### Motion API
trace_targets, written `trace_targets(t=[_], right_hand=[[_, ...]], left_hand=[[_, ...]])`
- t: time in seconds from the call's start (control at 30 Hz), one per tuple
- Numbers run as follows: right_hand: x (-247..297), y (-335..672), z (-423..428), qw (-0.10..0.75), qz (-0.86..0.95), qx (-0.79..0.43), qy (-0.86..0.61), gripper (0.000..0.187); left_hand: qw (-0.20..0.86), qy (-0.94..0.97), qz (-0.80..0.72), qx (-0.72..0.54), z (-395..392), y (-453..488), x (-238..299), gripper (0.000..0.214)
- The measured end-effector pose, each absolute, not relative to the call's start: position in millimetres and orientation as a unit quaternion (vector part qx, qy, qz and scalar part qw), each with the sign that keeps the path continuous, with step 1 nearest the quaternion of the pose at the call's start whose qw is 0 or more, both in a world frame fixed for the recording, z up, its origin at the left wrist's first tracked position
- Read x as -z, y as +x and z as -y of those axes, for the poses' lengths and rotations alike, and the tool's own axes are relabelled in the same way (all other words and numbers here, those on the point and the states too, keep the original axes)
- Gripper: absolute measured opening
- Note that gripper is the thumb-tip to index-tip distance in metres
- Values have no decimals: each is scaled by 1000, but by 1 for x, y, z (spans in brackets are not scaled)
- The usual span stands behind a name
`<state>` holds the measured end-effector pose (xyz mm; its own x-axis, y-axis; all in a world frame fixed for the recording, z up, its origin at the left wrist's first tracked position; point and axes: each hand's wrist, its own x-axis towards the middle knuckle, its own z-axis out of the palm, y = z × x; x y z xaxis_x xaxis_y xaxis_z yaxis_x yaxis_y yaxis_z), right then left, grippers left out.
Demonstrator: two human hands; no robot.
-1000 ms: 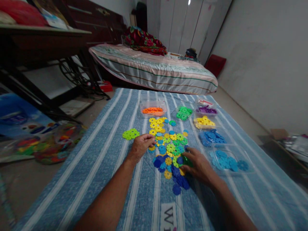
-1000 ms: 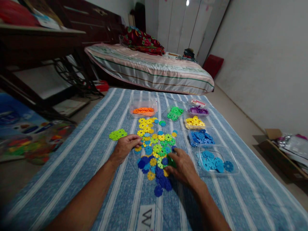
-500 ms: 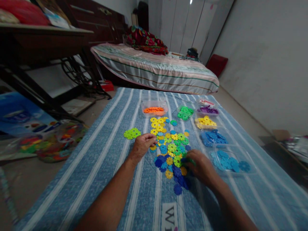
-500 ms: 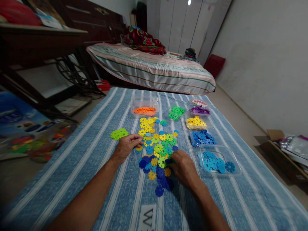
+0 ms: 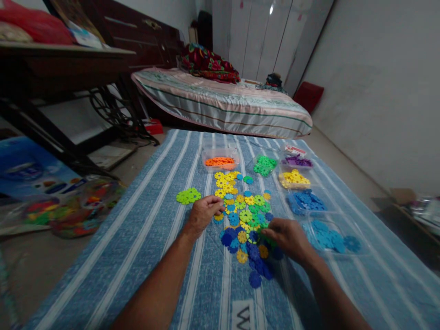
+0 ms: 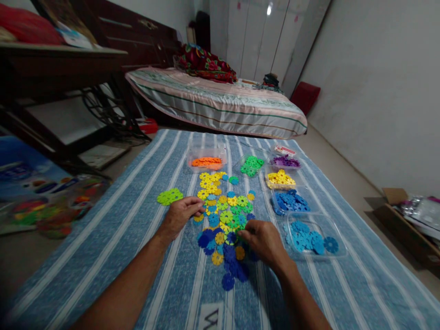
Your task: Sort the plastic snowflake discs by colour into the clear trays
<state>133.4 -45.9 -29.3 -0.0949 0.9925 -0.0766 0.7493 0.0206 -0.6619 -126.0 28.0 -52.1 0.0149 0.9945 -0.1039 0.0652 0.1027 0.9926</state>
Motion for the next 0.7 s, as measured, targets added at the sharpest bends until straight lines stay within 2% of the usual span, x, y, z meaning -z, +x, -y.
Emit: trace_targets(t=[0.17, 0.27, 0.33, 0.43, 0.57, 0.7], right_hand=[[21, 129, -5, 354, 571, -394, -626, 39], [3, 126, -52, 533, 408, -426, -606, 44], [-7, 125, -77, 602, 308, -434, -595, 43], [-4, 125, -88, 584, 295, -436, -618, 38], [24, 131, -60, 516, 410, -394, -640, 35], [38, 144, -19, 420, 539, -302, -664, 33]], left_hand=[[506, 495, -546, -449, -28, -125, 51, 27], [504, 494, -544, -454, -28, -125, 51, 27], [504, 492, -542, -457, -28, -126, 52, 26], [505, 490, -543, -458, -28, -127, 52, 27], [508, 491, -545, -453, -27, -127, 52, 28], [513, 488, -540, -455, -28, -126, 54, 28]])
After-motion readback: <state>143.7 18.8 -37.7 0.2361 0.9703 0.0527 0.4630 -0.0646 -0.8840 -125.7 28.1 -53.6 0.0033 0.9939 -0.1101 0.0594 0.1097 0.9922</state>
